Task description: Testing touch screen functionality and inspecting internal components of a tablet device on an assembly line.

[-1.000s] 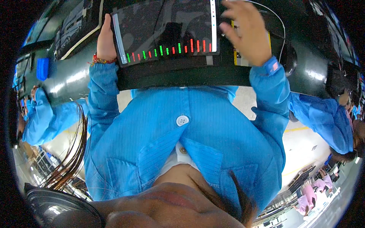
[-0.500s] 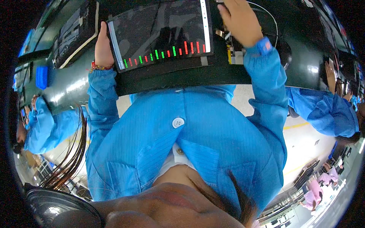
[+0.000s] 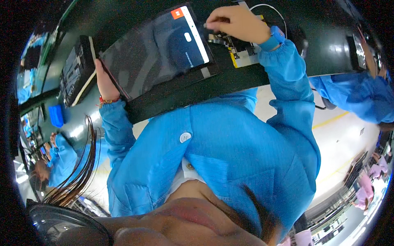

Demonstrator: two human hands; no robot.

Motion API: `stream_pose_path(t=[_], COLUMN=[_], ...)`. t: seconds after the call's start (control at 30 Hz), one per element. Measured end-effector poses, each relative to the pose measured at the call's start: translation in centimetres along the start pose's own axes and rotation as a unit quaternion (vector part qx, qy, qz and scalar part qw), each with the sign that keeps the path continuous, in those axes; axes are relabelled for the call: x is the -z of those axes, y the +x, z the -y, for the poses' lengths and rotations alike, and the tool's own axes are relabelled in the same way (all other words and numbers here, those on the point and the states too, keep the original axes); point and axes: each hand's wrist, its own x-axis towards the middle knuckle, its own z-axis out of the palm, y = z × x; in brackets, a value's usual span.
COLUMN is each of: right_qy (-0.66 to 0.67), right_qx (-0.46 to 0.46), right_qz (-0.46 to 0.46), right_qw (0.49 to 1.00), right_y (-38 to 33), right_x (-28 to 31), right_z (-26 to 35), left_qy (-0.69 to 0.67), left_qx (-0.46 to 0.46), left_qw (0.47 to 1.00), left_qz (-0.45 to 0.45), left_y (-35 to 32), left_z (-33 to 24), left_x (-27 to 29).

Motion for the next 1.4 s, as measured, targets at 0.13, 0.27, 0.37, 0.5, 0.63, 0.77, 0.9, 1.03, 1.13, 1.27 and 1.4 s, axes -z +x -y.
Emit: stream_pose_path(t=[0.13, 0.27, 0.37, 0.5, 0.63, 0.77, 0.9, 1.03, 1.13, 1.27, 1.4], right_qy=[0.037, 0.045, 0.087, 0.069, 0.083, 0.105, 0.119, 0.108, 0.091, 0.081, 0.023], right_qx=[0.058, 0.06, 0.048, 0.06, 0.05, 0.057, 0.041, 0.041, 0.056, 0.06, 0.11], right_qz=[0.028, 0.029, 0.011, -0.005, 0.021, 0.047, 0.056, 0.064, 0.063, 0.071, 0.027], right_qw=[0.997, 0.997, 0.995, 0.996, 0.995, 0.992, 0.99, 0.991, 0.992, 0.992, 0.993], right_y=[-0.1, -0.6, -0.2, -0.1, 0.1, 0.3, 0.2, 0.3, 0.6, 0.9, 0.1], right_x=[-0.5, -1.0, 0.0, -0.2, 0.3, 0.5, 0.5, 0.4, 0.2, 0.1, -1.7], right_z=[0.5, -0.3, 0.5, 0.4, 0.7, 0.7, 1.0, 1.2, 1.1, 0.9, -1.1], left_qy=[0.014, 0.029, 0.043, 0.04, 0.029, 0.05, 0.048, 0.055, 0.068, 0.027, 0.02], left_qx=[-0.035, -0.055, -0.062, -0.055, -0.053, -0.065, -0.057, -0.067, -0.078, -0.057, -0.016], left_qw=[0.999, 0.998, 0.997, 0.997, 0.998, 0.996, 0.997, 0.996, 0.993, 0.998, 1.0], left_qz=[-0.002, 0.014, -0.015, -0.032, 0.03, -0.02, -0.036, -0.033, -0.054, -0.029, -0.001], left_y=[-0.2, 0.4, 0.4, 0.4, 0.9, 0.7, 0.6, 0.6, 0.6, 0.2, 0.1], left_z=[0.2, 0.4, 0.4, 0.4, 0.2, 0.4, 0.5, 0.5, 0.6, 0.7, 0.1], left_x=[0.5, 1.2, 1.2, 0.9, 2.5, 1.8, 1.1, 1.4, 1.0, 0.3, 0.4])
